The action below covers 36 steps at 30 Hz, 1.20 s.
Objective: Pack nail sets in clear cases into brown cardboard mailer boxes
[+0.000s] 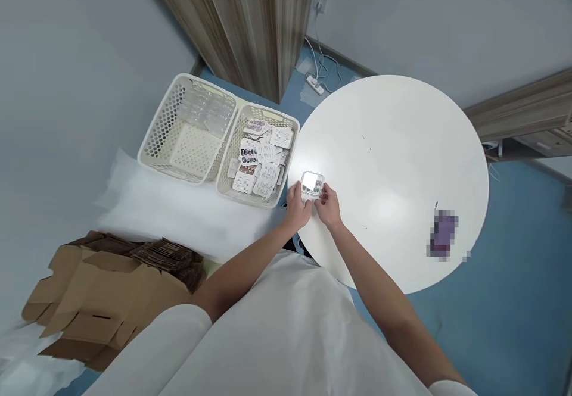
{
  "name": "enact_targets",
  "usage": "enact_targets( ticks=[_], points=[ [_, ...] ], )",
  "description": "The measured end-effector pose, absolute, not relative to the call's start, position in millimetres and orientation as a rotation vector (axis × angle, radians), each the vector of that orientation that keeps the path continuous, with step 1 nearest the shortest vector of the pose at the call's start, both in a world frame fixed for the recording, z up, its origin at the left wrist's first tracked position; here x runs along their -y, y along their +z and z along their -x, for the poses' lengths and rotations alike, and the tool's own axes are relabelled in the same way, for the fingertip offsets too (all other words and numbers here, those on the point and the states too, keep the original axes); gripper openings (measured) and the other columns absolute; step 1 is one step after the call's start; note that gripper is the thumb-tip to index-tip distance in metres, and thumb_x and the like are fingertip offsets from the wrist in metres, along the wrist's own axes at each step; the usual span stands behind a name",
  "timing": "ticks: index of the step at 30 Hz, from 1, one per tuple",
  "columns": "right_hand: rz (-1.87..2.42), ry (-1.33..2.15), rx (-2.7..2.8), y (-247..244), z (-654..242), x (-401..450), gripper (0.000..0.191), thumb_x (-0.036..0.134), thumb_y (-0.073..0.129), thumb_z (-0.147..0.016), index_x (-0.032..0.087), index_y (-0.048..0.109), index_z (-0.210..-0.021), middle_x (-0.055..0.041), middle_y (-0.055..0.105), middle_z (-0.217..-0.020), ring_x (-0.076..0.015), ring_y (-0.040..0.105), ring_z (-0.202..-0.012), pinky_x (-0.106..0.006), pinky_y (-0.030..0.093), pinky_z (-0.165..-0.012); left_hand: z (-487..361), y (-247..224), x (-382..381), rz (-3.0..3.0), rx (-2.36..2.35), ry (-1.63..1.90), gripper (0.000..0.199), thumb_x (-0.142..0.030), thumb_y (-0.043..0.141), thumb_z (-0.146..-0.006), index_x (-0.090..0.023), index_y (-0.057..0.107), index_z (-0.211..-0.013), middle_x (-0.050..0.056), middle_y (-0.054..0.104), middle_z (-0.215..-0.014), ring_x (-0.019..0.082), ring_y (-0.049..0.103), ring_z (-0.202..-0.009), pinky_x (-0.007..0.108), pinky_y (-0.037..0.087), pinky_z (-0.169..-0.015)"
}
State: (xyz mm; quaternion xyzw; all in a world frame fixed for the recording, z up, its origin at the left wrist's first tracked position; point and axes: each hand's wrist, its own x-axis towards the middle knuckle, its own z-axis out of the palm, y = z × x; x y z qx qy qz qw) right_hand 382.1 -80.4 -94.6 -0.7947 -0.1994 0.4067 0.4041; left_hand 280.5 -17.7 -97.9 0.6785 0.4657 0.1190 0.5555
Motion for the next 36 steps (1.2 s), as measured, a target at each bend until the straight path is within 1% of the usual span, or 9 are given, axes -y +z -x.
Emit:
enact_targets(
  ticks=[8,12,15,19,23,26,29,32,36],
  points=[
    [2.004,0.993,0.52,-101,-383,86,0.066,0.025,0.056,-0.062,0.024,0.036,-0.125,-0.0067,0.04,-0.118,-0.0194,0.045,-0.095,-0.032,0.045,-0.076,-279,-98,22,-1.625,-1.089,0.295,0.065,-0.014,0.045,-0.076,-0.017,0.019,-0.135,0.013,0.025,-0.136,0.026,0.019,-0.129,0.042,0.017,-0.106],
    [1.999,1.012,0.529,-100,-382,96,0.074,0.026,0.057,-0.062,0.025,0.028,-0.13,-0.0075,0.036,-0.122,-0.0194,0.045,-0.098,-0.032,0.045,-0.079,-276,-103,29,-1.67,-1.1,0.346,0.065,-0.015,0.045,-0.076,-0.016,0.018,-0.135,0.013,0.022,-0.138,0.025,0.017,-0.13,0.041,0.016,-0.106],
    [1.996,1.055,0.541,-96,-376,113,0.074,0.028,0.057,-0.064,0.025,0.026,-0.131,-0.0076,0.037,-0.123,-0.0193,0.045,-0.1,-0.033,0.044,-0.082,-267,-106,41,-1.726,-1.104,0.366,0.066,-0.018,0.046,-0.077,-0.015,0.017,-0.135,0.013,0.02,-0.139,0.026,0.016,-0.13,0.042,0.017,-0.106],
    [1.991,1.113,0.552,-85,-366,151,0.069,0.031,0.056,-0.065,0.025,0.031,-0.129,-0.0085,0.039,-0.123,-0.0199,0.046,-0.1,-0.035,0.044,-0.082,-241,-105,70,-1.807,-1.102,0.344,0.063,-0.024,0.046,-0.079,-0.018,0.018,-0.135,0.012,0.019,-0.14,0.026,0.017,-0.13,0.044,0.022,-0.104],
    [1.953,1.141,0.55,-78,-365,195,0.061,0.032,0.054,-0.067,0.023,0.037,-0.125,-0.0094,0.043,-0.122,-0.0176,0.053,-0.09,-0.035,0.046,-0.079,-205,-101,103,-1.917,-1.162,0.229,0.052,-0.027,0.044,-0.079,-0.018,0.032,-0.129,0.011,0.027,-0.137,0.027,0.023,-0.127,0.043,0.026,-0.102],
    [1.933,1.171,0.549,-79,-370,219,0.051,0.032,0.052,-0.068,0.023,0.046,-0.118,-0.0078,0.051,-0.113,-0.0162,0.056,-0.08,-0.036,0.046,-0.077,-177,-98,122,-1.92,-1.236,0.043,0.045,-0.034,0.043,-0.08,-0.018,0.043,-0.122,0.011,0.034,-0.134,0.027,0.028,-0.125,0.041,0.03,-0.099],
    [1.895,1.225,0.61,-83,-370,229,0.041,0.032,0.053,-0.068,0.022,0.054,-0.107,-0.0069,0.058,-0.104,-0.0162,0.056,-0.077,-0.036,0.046,-0.076,-152,-94,131,-1.912,-1.313,-0.152,0.046,-0.04,0.045,-0.078,-0.019,0.047,-0.118,0.012,0.04,-0.13,0.029,0.033,-0.122,0.04,0.032,-0.097],
    [1.851,1.297,0.694,-86,-363,225,0.036,0.032,0.053,-0.068,0.021,0.057,-0.102,-0.0061,0.06,-0.098,-0.0157,0.057,-0.077,-0.034,0.046,-0.076,-132,-90,133,-1.902,-1.351,-0.345,0.048,-0.045,0.048,-0.074,-0.021,0.049,-0.116,0.012,0.046,-0.126,0.031,0.036,-0.12,0.041,0.033,-0.094],
    [1.77,1.383,0.826,-86,-351,209,0.034,0.034,0.054,-0.068,0.022,0.058,-0.1,-0.0052,0.061,-0.095,-0.0152,0.057,-0.076,-0.033,0.047,-0.073,-114,-85,128,-1.861,-1.384,-0.413,0.052,-0.049,0.047,-0.073,-0.021,0.048,-0.117,0.013,0.047,-0.125,0.032,0.038,-0.119,0.041,0.035,-0.091]
  ],
)
